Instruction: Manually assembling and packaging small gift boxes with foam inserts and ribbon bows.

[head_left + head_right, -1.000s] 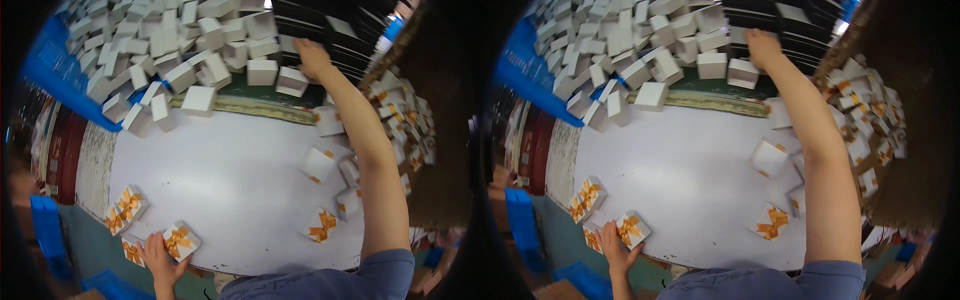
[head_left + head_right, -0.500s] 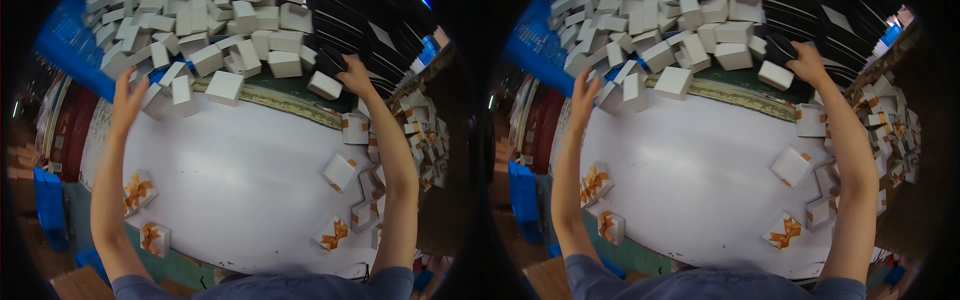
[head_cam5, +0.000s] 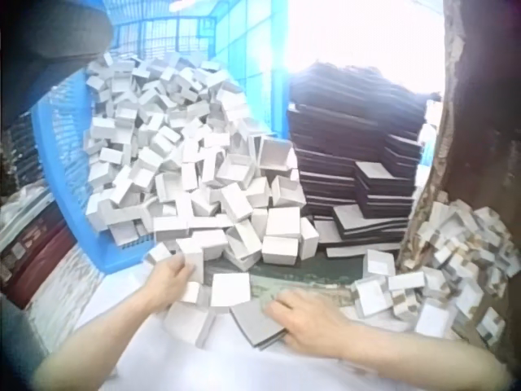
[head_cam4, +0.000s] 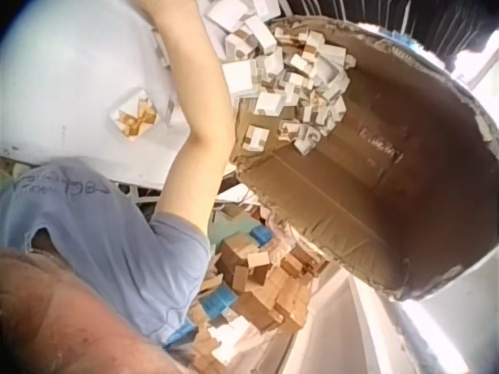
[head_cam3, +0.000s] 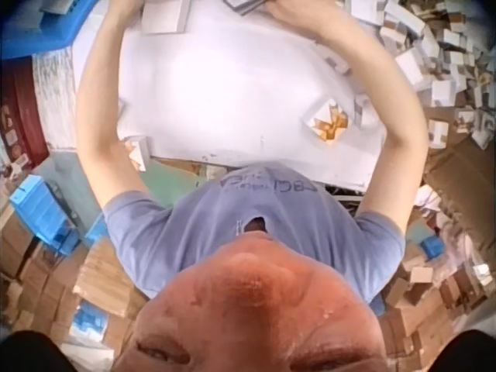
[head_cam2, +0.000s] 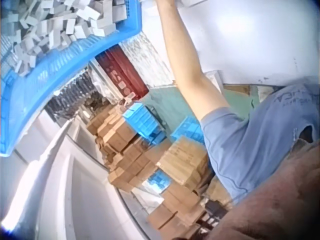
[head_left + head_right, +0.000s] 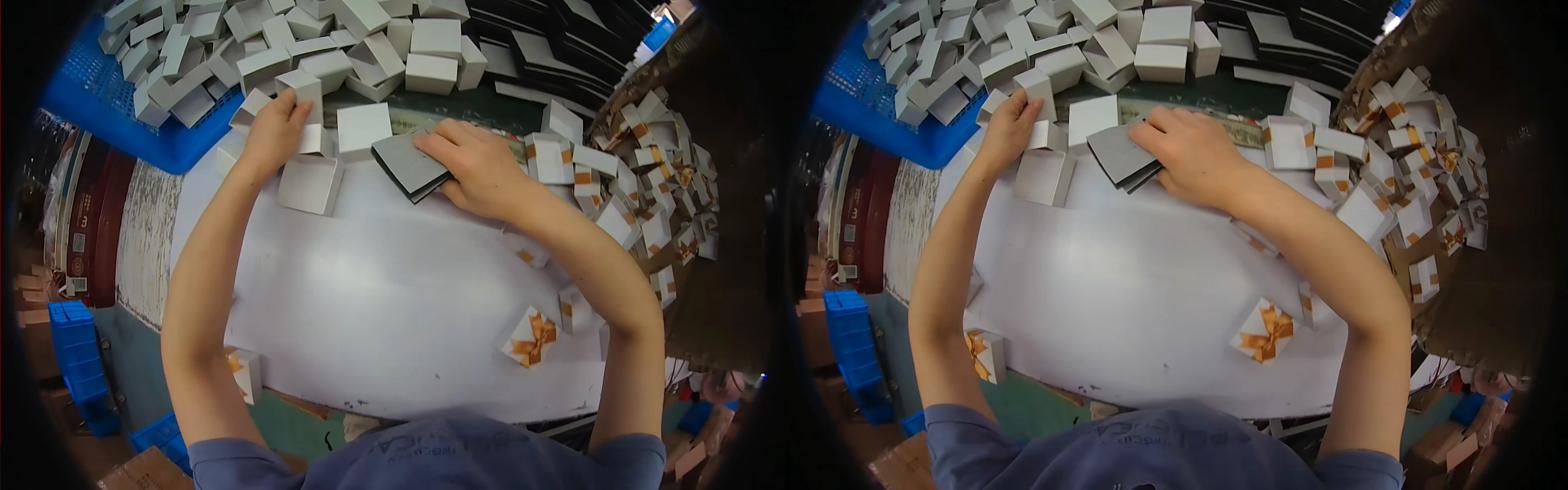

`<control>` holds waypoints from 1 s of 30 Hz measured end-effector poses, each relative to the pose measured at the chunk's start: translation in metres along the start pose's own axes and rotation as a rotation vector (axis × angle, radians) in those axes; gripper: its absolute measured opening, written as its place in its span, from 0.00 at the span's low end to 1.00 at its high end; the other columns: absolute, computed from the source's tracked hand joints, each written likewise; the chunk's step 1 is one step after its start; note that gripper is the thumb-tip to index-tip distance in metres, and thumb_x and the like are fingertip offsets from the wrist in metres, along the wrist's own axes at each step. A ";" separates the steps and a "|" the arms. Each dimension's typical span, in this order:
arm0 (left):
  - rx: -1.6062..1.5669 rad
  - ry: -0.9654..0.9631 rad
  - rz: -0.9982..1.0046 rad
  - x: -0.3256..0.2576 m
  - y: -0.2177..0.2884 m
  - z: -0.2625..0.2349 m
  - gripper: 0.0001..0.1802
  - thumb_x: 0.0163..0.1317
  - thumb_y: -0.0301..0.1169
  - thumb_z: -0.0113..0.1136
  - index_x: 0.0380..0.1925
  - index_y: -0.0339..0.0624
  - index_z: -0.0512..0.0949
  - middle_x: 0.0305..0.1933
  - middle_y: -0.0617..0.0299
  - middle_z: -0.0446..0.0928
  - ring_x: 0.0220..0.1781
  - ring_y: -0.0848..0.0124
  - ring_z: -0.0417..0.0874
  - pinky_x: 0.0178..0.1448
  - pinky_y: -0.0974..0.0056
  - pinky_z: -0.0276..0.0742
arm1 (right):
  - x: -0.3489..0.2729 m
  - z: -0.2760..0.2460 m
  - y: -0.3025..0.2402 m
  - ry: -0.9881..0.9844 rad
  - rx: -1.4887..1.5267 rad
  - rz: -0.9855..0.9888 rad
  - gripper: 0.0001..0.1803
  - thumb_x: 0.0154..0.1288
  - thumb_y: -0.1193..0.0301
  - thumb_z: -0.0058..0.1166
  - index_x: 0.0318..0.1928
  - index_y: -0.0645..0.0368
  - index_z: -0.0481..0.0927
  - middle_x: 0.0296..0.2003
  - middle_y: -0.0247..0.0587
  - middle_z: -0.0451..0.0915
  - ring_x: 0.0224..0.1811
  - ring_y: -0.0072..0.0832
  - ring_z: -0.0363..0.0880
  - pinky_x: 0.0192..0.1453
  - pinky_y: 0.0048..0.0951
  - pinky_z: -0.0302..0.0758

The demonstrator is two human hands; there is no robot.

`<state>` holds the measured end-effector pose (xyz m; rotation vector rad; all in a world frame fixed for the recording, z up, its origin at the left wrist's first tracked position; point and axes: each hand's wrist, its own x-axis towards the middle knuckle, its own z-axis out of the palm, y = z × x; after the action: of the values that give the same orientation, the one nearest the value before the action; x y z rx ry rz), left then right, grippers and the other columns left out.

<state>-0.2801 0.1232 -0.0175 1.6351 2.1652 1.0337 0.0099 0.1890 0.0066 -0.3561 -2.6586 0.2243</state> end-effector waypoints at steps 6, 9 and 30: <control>-0.080 -0.218 -0.005 -0.080 0.072 -0.031 0.11 0.63 0.29 0.51 0.44 0.37 0.74 0.37 0.54 0.78 0.40 0.59 0.78 0.45 0.65 0.71 | -0.029 -0.012 -0.038 -0.007 -0.103 -0.087 0.20 0.39 0.77 0.58 0.39 0.57 0.72 0.33 0.39 0.72 0.37 0.38 0.74 0.38 0.37 0.71; -0.057 -0.024 0.357 -0.135 0.092 -0.038 0.11 0.58 0.26 0.55 0.43 0.40 0.76 0.47 0.54 0.74 0.49 0.58 0.75 0.50 0.62 0.69 | -0.042 -0.029 -0.057 0.017 -0.147 -0.030 0.29 0.36 0.76 0.62 0.46 0.59 0.74 0.36 0.41 0.74 0.38 0.38 0.75 0.40 0.36 0.71; -0.146 -0.120 0.282 -0.294 0.109 0.028 0.42 0.32 0.29 0.74 0.54 0.40 0.70 0.58 0.51 0.69 0.54 0.54 0.70 0.55 0.57 0.69 | -0.065 -0.023 -0.076 -0.170 -0.379 -0.139 0.22 0.50 0.68 0.60 0.45 0.65 0.75 0.39 0.38 0.74 0.44 0.33 0.72 0.46 0.33 0.68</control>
<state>-0.0808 -0.1200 -0.0307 1.9156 1.7742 1.1061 0.0602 0.1000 0.0166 -0.2765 -2.8754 -0.3115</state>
